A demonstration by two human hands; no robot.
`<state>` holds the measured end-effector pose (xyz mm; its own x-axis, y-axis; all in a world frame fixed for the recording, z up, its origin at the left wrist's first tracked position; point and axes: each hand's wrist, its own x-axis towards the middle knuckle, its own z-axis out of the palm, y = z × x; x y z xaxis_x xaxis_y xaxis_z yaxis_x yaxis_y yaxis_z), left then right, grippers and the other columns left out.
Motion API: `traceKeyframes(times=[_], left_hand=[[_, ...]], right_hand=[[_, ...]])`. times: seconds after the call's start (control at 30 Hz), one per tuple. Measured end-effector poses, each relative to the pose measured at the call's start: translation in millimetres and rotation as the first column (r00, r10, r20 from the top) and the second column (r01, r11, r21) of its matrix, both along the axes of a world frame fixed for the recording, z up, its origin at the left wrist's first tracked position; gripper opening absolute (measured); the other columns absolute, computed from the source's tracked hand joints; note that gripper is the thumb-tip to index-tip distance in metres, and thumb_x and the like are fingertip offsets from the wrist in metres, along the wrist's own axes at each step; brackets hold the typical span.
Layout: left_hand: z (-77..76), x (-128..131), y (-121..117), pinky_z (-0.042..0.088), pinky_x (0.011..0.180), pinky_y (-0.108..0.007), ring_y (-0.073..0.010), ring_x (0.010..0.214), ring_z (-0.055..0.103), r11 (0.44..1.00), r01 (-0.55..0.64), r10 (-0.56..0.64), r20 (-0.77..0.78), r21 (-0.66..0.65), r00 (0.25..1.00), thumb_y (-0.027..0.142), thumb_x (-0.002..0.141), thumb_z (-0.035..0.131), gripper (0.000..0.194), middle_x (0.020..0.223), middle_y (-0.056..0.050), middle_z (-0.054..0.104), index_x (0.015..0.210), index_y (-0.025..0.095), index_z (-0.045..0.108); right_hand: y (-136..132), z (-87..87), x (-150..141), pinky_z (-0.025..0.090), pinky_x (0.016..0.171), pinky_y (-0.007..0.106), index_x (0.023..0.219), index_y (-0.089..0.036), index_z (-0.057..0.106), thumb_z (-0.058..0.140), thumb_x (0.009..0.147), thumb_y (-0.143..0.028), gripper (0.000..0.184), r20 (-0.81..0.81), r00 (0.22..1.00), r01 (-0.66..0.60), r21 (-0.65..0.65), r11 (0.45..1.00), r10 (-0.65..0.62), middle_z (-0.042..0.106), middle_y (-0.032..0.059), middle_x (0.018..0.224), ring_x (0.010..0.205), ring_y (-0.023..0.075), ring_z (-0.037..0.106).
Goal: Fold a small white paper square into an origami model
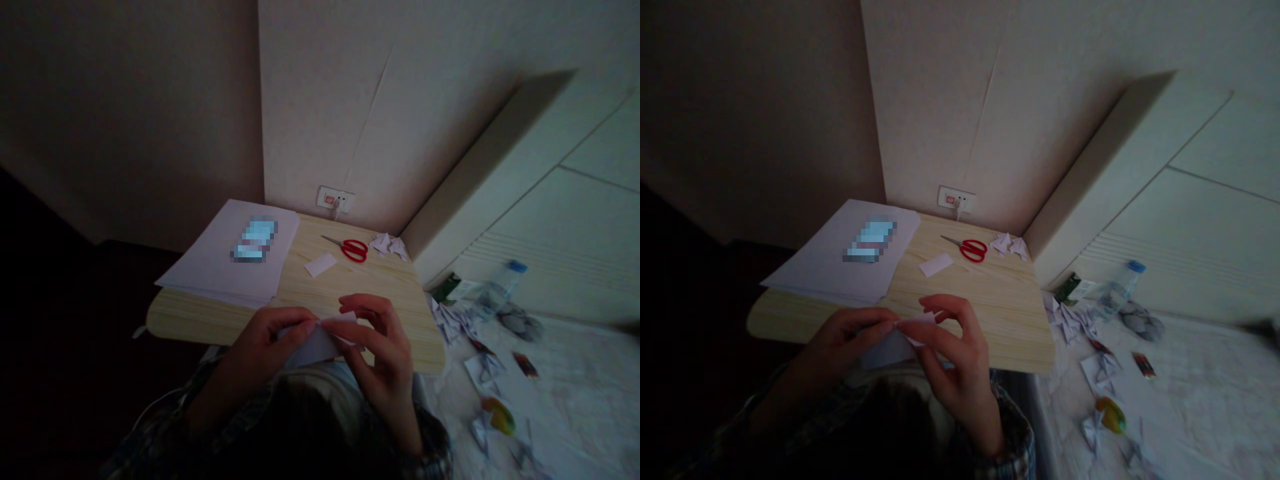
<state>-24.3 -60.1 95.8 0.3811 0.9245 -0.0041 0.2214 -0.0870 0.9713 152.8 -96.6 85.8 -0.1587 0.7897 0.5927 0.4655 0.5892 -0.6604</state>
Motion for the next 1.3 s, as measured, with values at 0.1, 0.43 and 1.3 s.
traceKeyframes(times=[0.1,0.43,1.3], left_hand=[[-0.4,0,0,0.042,0.057,-0.021,-0.0152,0.064,0.058,0.999,-0.041,0.042,0.024,-0.019,0.999,0.036,0.08,0.054,0.029,0.066,0.0,0.069,0.069,0.016,0.071],[-9.9,0,2,0.039,0.05,-0.02,-0.012,0.055,0.05,0.979,0.005,0.033,0.184,-0.203,0.982,0.039,0.078,0.058,0.028,0.06,0.001,0.063,0.066,0.015,0.069],[-3.1,-2,-1,0.041,0.054,-0.019,-0.013,0.061,0.055,0.993,-0.116,0.116,0.056,-0.016,0.992,0.037,0.084,0.052,0.031,0.063,0.001,0.063,0.068,0.016,0.069]], right_hand=[[1,1.7,1,0.051,0.083,0.037,0.112,-0.034,0.067,0.054,0.086,-0.01,0.037,0.032,0.999,-0.022,0.006,1.0,0.022,0.056,0.0053,0.115,0.106,0.0212,0.055],[-1,-0.7,7,0.048,0.087,0.039,0.123,-0.035,0.06,0.051,0.087,-0.016,0.041,0.159,0.986,-0.059,0.006,0.998,0.057,0.052,0.0057,0.122,0.108,0.0227,0.052],[5,1.0,-3,0.05,0.079,0.032,0.114,-0.026,0.054,0.062,0.084,-0.023,0.032,-0.096,0.994,0.035,-0.15,0.988,-0.049,0.057,0.0069,0.115,0.104,0.021,0.054]])
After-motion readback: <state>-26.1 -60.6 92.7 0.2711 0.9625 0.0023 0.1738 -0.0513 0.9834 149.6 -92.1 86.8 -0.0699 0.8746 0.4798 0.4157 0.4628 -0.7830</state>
